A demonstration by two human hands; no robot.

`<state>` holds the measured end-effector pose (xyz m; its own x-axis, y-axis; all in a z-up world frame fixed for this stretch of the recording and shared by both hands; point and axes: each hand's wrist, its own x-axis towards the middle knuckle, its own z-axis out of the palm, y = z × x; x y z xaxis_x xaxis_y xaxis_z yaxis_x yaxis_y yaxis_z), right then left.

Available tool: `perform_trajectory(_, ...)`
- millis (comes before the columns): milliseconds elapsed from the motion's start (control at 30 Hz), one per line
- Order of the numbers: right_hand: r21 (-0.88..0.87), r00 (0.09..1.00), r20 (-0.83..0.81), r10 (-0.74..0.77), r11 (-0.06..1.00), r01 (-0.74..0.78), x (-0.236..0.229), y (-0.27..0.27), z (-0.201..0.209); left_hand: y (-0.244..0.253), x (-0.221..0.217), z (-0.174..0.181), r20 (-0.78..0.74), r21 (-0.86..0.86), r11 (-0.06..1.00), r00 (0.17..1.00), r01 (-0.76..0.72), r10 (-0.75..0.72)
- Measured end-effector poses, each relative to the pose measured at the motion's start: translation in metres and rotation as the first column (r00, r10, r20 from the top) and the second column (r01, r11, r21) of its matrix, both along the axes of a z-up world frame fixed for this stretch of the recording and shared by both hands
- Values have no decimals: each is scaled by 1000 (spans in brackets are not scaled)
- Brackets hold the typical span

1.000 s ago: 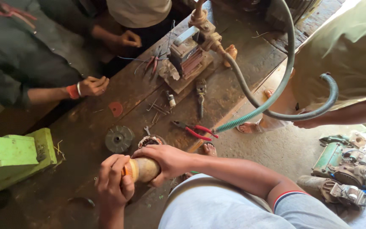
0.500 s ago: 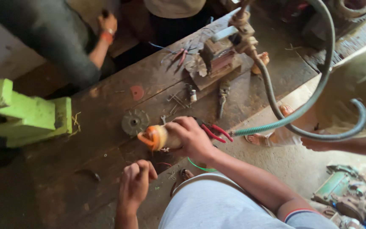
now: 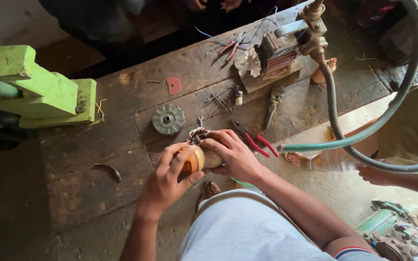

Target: The person assembles a motor component by hand, inserting a rotor into a stator, applying adhesive from a small container, and fitting a metal cover. They use pliers to adjust wires and repeatedly check the fit of the parts on a cluttered wooden workbench.

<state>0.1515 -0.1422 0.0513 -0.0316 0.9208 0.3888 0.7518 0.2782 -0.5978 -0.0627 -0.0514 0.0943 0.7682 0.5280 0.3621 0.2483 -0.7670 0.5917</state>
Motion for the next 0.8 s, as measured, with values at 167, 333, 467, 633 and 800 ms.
perform_trajectory(167, 111, 983, 160, -95, 991, 77, -5, 0, -7, -1, 14, -29, -35, -235, 902, 930, -363, 366)
perform_trajectory(333, 103, 972, 183, -148, 986, 130, -8, 0, -7, 8, 9, -39, -177, -296, 901, 945, -317, 275)
perform_trajectory(467, 25, 986, 58, -158, 987, 157, -2, 4, -4, 8, 3, -27, 210, -9, 991, 969, 132, -127)
perform_trajectory(633, -14, 988, 69, -140, 990, 142, 0, -2, -5, 7, 1, -20, 72, -70, 997, 997, 45, -40)
perform_trajectory(800, 126, 966, 86, -244, 964, 233, 6, -1, -1, 9, -3, -34, 32, -748, 652, 976, -119, 215)
